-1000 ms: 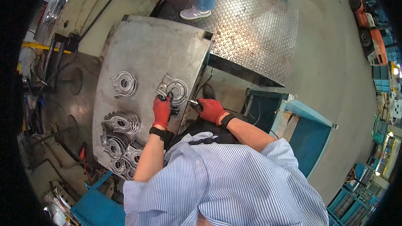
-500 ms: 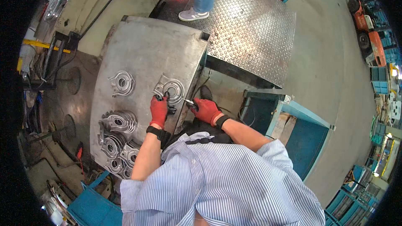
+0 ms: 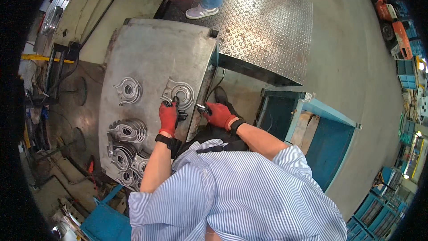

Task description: The recorder is inspecting and cleaning several circular metal flange parts on a workbench using a small handheld tool.

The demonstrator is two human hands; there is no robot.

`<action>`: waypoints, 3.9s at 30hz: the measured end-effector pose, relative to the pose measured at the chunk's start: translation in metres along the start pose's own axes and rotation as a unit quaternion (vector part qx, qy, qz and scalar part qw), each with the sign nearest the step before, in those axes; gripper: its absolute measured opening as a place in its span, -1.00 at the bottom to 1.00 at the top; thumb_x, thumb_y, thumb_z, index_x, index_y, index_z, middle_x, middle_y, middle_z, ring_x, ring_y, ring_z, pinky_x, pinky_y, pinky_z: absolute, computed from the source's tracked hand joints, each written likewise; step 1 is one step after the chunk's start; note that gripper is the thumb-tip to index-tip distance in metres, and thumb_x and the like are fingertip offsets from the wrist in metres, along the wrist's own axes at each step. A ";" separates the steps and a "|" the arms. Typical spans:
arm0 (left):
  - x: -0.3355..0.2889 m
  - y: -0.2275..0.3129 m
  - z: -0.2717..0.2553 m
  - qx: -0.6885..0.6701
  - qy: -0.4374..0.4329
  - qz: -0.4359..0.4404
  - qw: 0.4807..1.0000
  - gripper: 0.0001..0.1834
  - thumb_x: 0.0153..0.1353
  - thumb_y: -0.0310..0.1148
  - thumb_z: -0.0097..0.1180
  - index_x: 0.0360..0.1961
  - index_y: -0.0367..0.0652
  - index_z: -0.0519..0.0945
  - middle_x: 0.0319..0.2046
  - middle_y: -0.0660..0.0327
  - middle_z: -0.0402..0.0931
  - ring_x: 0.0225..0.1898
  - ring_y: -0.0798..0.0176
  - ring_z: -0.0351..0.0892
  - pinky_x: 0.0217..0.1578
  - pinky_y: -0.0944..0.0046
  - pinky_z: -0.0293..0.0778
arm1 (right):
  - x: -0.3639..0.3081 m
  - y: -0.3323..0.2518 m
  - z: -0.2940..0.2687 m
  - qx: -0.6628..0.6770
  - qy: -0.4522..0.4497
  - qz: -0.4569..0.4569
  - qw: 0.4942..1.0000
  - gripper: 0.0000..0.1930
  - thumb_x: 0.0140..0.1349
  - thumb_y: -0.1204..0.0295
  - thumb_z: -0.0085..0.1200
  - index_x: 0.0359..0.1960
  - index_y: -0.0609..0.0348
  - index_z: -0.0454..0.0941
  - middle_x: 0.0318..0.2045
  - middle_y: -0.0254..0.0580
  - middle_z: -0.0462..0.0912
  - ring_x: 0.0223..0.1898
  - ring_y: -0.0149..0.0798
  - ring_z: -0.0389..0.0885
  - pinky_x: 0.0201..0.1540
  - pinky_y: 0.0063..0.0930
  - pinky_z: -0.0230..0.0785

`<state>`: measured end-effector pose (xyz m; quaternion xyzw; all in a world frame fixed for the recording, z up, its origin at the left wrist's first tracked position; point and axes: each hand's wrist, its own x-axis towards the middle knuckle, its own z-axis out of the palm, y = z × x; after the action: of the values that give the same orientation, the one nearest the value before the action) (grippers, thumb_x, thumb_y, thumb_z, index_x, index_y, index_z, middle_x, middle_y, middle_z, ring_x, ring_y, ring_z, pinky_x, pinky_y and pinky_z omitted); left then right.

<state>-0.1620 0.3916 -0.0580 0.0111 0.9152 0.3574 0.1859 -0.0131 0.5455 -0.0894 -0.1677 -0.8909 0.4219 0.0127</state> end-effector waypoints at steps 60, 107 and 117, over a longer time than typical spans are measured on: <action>-0.203 -0.153 -0.211 0.133 0.250 -0.112 0.953 -0.67 0.12 -0.11 0.06 -0.26 -0.13 0.41 -0.54 0.02 0.54 -0.45 -0.08 0.55 -0.49 -0.03 0.41 | -0.015 -0.065 -0.020 0.132 -0.096 -0.013 0.986 -0.82 0.26 0.41 -0.09 -0.22 0.24 0.47 -0.59 -0.37 0.44 -0.58 -0.49 0.33 -0.55 -0.59 0.19; 0.246 0.327 -0.373 0.291 0.310 0.258 0.867 -0.41 0.05 -0.01 0.14 0.01 -0.20 0.46 -0.14 -0.03 0.51 -0.08 -0.05 0.50 -0.09 0.08 0.41 | 0.034 0.092 -0.132 0.078 0.153 0.171 0.970 -0.57 0.15 0.20 0.06 -0.07 0.30 0.44 -0.35 0.17 0.55 -0.27 0.17 0.48 -0.22 -0.11 0.28; 0.361 0.375 -0.342 0.472 0.317 0.195 0.799 -0.07 -0.11 0.10 0.25 0.22 -0.15 0.20 0.05 -0.03 0.38 0.16 -0.04 0.29 0.14 -0.04 0.19 | 0.021 0.091 -0.156 0.052 0.220 0.182 0.957 -0.69 0.11 0.27 0.07 -0.22 0.25 0.47 -0.47 0.04 0.54 -0.38 0.07 0.49 -0.29 -0.14 0.27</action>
<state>-0.6591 0.5037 0.3004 0.1619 0.9569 -0.1062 -0.2166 0.0189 0.7221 -0.0602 -0.4151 -0.7973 0.4152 0.1399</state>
